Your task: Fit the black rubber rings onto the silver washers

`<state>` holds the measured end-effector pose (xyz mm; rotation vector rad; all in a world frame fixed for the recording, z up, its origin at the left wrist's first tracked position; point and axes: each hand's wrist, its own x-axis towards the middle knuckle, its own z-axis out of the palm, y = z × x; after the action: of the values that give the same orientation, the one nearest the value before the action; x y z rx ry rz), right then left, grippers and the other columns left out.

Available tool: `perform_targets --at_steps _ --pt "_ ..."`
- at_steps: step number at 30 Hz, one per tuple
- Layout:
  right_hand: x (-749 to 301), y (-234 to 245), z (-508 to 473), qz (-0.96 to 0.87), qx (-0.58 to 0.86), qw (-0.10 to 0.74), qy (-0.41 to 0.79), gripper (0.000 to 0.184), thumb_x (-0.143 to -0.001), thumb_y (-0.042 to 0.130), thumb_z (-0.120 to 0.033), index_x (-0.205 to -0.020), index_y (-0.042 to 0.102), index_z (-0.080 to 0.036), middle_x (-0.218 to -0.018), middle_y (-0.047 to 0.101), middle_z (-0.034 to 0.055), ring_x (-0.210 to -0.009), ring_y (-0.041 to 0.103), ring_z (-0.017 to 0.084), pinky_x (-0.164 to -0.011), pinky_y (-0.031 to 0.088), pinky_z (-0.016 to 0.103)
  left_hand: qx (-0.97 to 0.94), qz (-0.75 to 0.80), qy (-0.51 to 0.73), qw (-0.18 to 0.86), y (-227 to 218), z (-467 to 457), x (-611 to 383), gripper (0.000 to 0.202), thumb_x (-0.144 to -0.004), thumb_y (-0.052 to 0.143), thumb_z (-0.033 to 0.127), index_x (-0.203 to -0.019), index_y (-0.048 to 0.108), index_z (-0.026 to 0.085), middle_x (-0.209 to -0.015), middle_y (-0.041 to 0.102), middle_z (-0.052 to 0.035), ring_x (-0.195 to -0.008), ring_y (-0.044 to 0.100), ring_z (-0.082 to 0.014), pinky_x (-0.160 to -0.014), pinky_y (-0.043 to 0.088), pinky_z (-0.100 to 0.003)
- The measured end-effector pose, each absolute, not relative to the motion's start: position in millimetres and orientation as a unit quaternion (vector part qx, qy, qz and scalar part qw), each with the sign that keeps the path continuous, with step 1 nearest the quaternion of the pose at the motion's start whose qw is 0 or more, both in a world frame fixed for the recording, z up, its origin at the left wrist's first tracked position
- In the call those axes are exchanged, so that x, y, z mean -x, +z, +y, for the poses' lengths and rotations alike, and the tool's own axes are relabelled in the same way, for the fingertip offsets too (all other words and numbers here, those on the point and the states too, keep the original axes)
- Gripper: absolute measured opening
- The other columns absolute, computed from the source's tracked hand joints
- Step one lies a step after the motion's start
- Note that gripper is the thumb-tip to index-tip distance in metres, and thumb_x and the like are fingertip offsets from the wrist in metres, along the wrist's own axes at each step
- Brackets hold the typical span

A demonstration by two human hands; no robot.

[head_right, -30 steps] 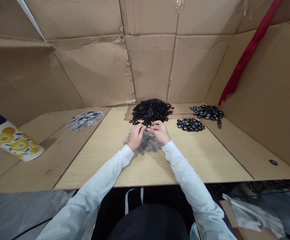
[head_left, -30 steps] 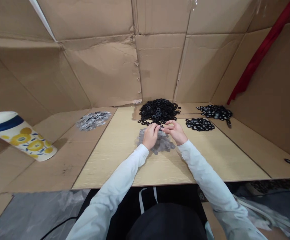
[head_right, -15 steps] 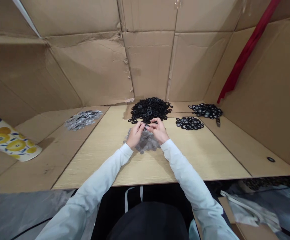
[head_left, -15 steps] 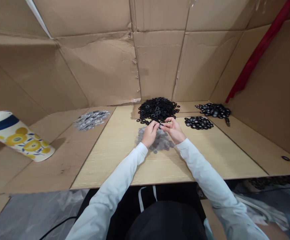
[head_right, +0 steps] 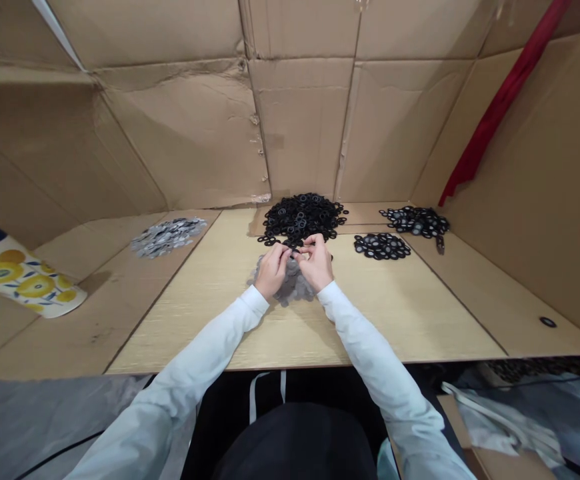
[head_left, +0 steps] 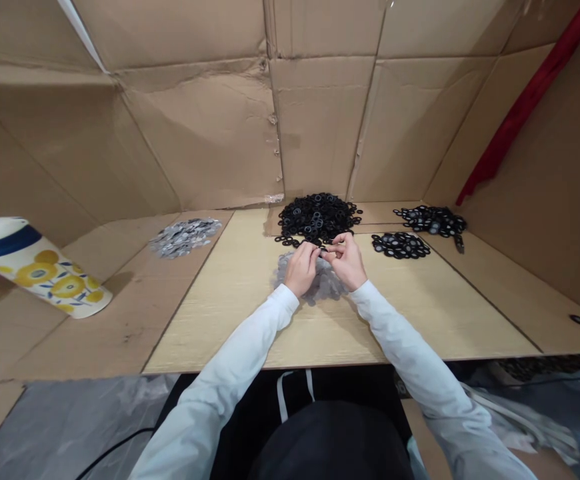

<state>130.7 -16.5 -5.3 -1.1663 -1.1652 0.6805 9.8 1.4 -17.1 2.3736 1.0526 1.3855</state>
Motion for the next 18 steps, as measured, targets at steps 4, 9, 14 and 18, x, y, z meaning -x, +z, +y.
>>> perform_targets --at_steps 4,9,14,18 --pt "-132.6 -4.3 -17.6 -0.524 0.481 0.627 0.317 0.037 -0.056 0.064 -0.027 -0.081 0.037 -0.022 -0.064 0.055 -0.0049 -0.047 0.035 0.007 -0.049 0.028 0.021 -0.805 0.362 0.457 0.107 -15.1 3.7 -9.0 0.021 -0.091 0.033 0.027 -0.076 0.045 0.019 -0.075 0.051 -0.0029 -0.075 0.051 -0.0141 -0.070 0.038 -0.025" --pt "-134.7 -4.0 -16.5 -0.517 0.451 0.630 0.364 0.041 -0.053 0.065 -0.028 -0.081 0.036 -0.022 -0.062 0.054 -0.0064 -0.047 0.032 0.006 -0.048 0.028 0.021 -0.810 0.358 0.450 0.111 -15.2 4.7 -9.3 0.021 -0.091 0.033 0.028 -0.076 0.045 0.020 -0.075 0.051 -0.0023 -0.074 0.051 -0.0134 -0.069 0.038 -0.024" --pt "-133.5 -5.4 -15.9 -0.511 0.464 0.638 0.340 0.041 -0.054 0.065 -0.026 -0.081 0.034 -0.023 -0.062 0.054 -0.0070 -0.047 0.034 0.006 -0.049 0.029 0.021 -0.816 0.353 0.445 0.109 -16.7 5.0 -8.3 0.022 -0.091 0.033 0.029 -0.075 0.046 0.019 -0.075 0.051 -0.0023 -0.073 0.050 -0.0133 -0.069 0.038 -0.024" --pt "-135.1 -3.4 -17.8 -0.533 0.466 0.628 0.323 0.040 -0.055 0.066 -0.028 -0.080 0.035 -0.022 -0.061 0.055 -0.0070 -0.045 0.032 0.005 -0.047 0.027 0.020 -0.811 0.359 0.444 0.130 -15.0 4.9 -7.4 0.023 -0.091 0.034 0.030 -0.074 0.045 0.020 -0.073 0.050 -0.0019 -0.073 0.050 -0.0135 -0.069 0.038 -0.025"
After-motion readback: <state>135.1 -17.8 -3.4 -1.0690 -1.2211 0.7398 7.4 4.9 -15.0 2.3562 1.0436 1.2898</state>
